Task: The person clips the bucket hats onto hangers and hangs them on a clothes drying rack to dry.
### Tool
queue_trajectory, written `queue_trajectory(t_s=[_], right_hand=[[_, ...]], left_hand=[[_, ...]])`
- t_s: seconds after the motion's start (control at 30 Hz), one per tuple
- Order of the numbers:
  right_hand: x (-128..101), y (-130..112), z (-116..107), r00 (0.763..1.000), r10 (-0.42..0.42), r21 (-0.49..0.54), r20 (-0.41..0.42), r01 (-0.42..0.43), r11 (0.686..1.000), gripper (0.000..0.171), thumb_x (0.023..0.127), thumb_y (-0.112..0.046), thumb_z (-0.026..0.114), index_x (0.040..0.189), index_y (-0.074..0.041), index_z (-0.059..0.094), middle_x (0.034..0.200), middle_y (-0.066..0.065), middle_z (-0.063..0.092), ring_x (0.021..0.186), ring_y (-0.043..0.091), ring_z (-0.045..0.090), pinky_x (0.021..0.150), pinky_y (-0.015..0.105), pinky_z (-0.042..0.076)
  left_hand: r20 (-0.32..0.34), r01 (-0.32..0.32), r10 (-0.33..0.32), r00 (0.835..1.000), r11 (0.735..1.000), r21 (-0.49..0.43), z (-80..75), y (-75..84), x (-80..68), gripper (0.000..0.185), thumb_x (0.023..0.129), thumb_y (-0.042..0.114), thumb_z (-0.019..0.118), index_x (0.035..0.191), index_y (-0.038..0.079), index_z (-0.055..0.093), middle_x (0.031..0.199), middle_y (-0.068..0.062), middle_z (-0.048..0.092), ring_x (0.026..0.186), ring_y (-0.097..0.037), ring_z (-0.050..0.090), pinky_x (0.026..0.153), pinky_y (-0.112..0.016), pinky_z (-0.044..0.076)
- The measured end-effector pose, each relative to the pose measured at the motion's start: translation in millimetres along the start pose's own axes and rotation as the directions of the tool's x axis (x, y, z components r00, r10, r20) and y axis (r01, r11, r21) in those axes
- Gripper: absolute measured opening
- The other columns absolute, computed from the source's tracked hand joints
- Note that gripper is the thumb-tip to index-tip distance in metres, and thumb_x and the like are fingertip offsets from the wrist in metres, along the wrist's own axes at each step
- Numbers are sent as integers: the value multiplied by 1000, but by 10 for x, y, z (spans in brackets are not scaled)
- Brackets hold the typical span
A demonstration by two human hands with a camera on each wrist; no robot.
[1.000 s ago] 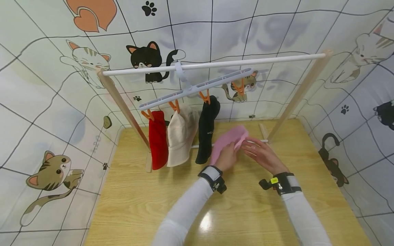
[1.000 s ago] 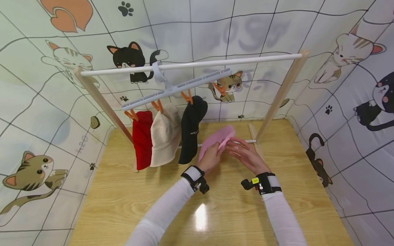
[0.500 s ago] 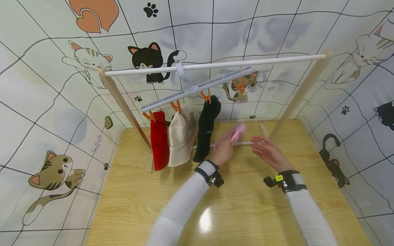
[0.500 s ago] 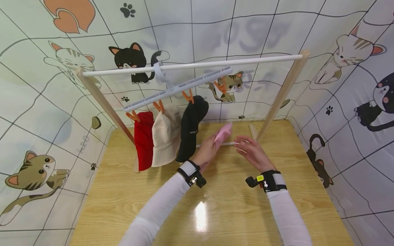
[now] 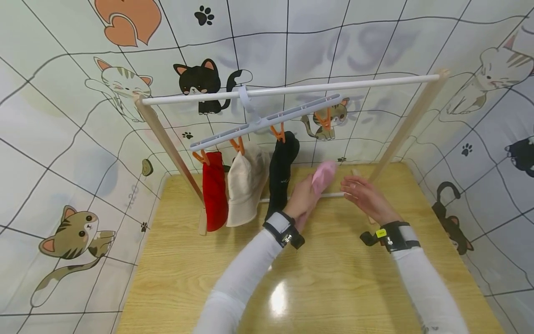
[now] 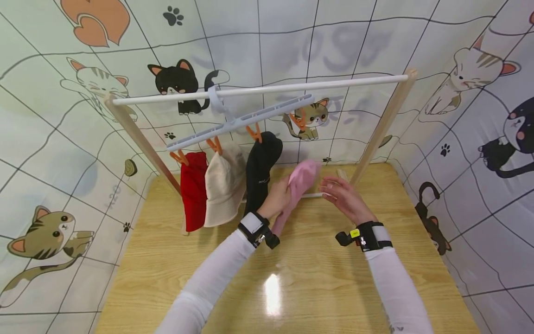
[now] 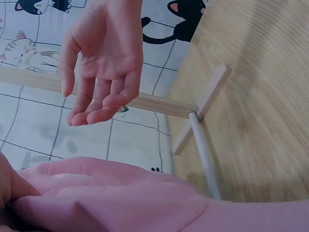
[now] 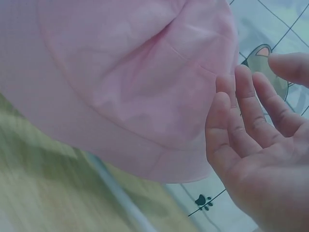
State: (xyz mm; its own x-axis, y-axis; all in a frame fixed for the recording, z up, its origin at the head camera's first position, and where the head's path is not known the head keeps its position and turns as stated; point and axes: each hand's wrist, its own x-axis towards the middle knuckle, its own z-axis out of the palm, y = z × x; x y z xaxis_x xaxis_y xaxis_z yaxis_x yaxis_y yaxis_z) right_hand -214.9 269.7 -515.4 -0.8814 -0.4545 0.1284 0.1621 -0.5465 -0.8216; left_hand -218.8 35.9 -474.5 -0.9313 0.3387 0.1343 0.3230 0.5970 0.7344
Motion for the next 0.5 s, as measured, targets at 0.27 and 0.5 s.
queue_trajectory(t_s=[0.27, 0.5], right_hand=[[119, -171, 61, 1000, -8, -60, -18, 7, 998, 43, 101, 9, 24, 122, -3, 59, 114, 8, 65, 106, 21, 62, 93, 31, 45], [221, -282, 129, 999, -6, -144, -36, 1, 990, 42, 101, 8, 27, 122, -7, 60, 114, 5, 65, 107, 20, 61, 93, 29, 45]], left_hand=[[-7, 6, -6, 1000, 999, -43, -67, 76, 6, 26, 97, 0, 51, 122, -5, 51, 102, -17, 62, 85, -26, 61, 63, -24, 49], [-12, -25, 25, 1000, 998, -52, -132, 86, 33, 24, 100, -2, 43, 121, -8, 51, 100, -20, 62, 81, -27, 63, 58, -22, 50]])
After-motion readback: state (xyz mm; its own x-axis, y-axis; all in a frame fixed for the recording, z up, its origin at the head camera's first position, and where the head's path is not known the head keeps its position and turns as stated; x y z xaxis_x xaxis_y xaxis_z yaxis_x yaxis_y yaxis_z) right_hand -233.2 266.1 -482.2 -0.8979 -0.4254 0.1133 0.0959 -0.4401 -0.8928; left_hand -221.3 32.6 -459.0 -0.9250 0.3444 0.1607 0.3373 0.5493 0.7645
